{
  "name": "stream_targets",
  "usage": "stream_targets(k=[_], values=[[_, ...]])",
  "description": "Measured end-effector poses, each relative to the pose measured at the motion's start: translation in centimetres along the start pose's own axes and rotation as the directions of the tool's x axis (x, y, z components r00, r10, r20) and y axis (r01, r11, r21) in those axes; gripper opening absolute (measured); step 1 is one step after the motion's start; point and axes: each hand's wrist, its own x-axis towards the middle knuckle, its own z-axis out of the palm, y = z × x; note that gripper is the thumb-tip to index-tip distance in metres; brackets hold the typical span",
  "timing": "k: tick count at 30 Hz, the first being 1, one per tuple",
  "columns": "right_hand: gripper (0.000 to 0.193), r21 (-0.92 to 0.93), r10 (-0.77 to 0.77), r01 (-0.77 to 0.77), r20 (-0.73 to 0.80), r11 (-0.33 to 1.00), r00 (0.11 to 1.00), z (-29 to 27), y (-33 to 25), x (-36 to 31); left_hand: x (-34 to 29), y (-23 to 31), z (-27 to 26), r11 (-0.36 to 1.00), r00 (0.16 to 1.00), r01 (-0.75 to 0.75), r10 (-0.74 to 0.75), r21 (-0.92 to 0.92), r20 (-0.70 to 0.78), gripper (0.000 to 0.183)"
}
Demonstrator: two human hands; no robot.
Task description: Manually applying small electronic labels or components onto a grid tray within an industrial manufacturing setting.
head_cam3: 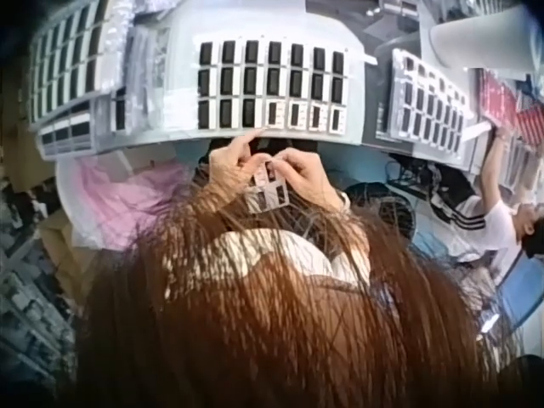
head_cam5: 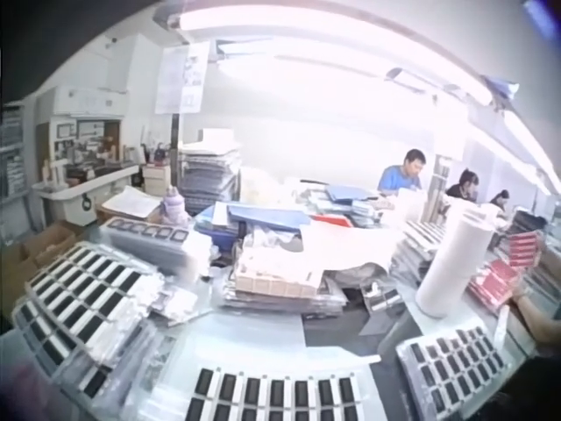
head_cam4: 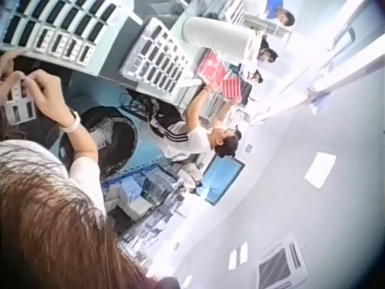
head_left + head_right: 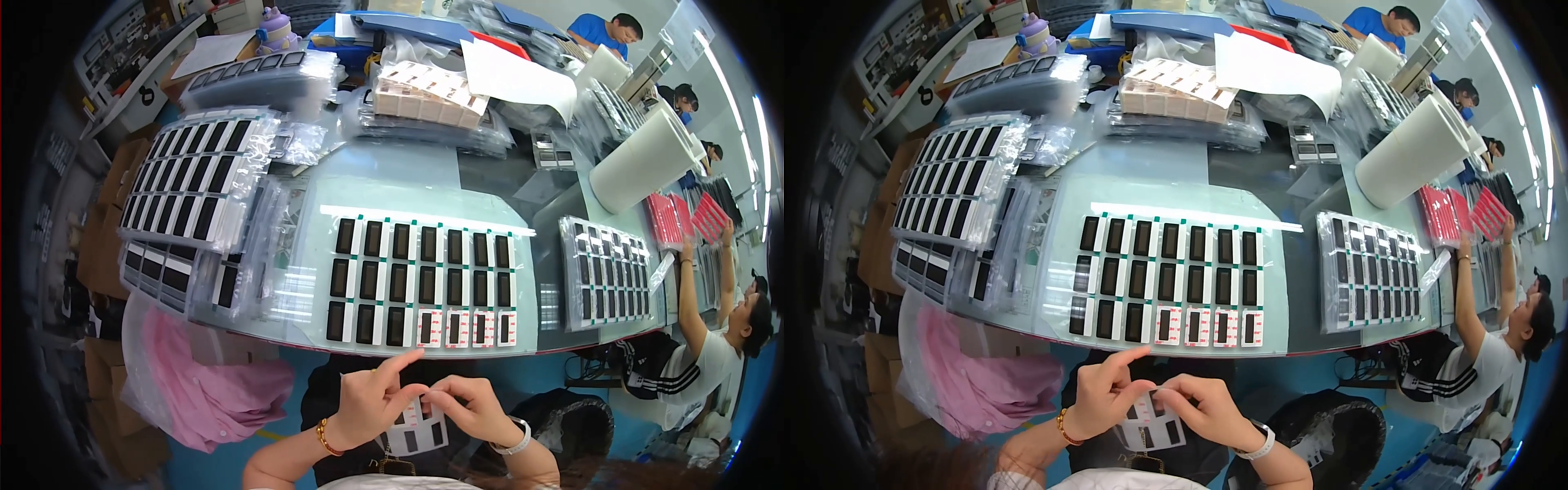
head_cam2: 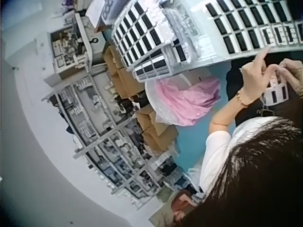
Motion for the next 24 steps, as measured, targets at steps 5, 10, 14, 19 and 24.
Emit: stream_targets(k=[5,10,14,19,24], values=[[0.018,0.259,0.093,-0.061,-0.113,0.964,0.989,-0.7,0.9,0.7,0.1,-0.9,-1.8,0.960,0.928,0.257,-0.214,-0.112,0.304,0.014],[0.014,0.036,0.168,-0.169,0.040,0.985,0.985,0.0,1.9,1.7,-0.4,-2.0,-2.0,0.945,0.973,0.099,-0.026,-0.311,0.229,0.010],[0.015,-0.465,-0.402,0.297,-0.143,0.834,0.905,0.0,-0.6,2.3,-1.0,-2.3,-2.5,0.971,0.962,0.133,-0.079,-0.198,0.261,0.010],[0.019,-0.446,-0.373,0.320,-0.033,0.836,0.927,1.5,-0.8,2.6,-1.2,-2.5,-2.6,0.988,0.970,0.106,-0.078,-0.114,0.229,0.013],[0.016,-0.371,-0.397,0.325,-0.137,0.870,0.908,1.5,-1.5,3.2,-2.0,-4.6,-3.6,0.984,0.983,0.175,-0.172,-0.044,0.062,0.026]])
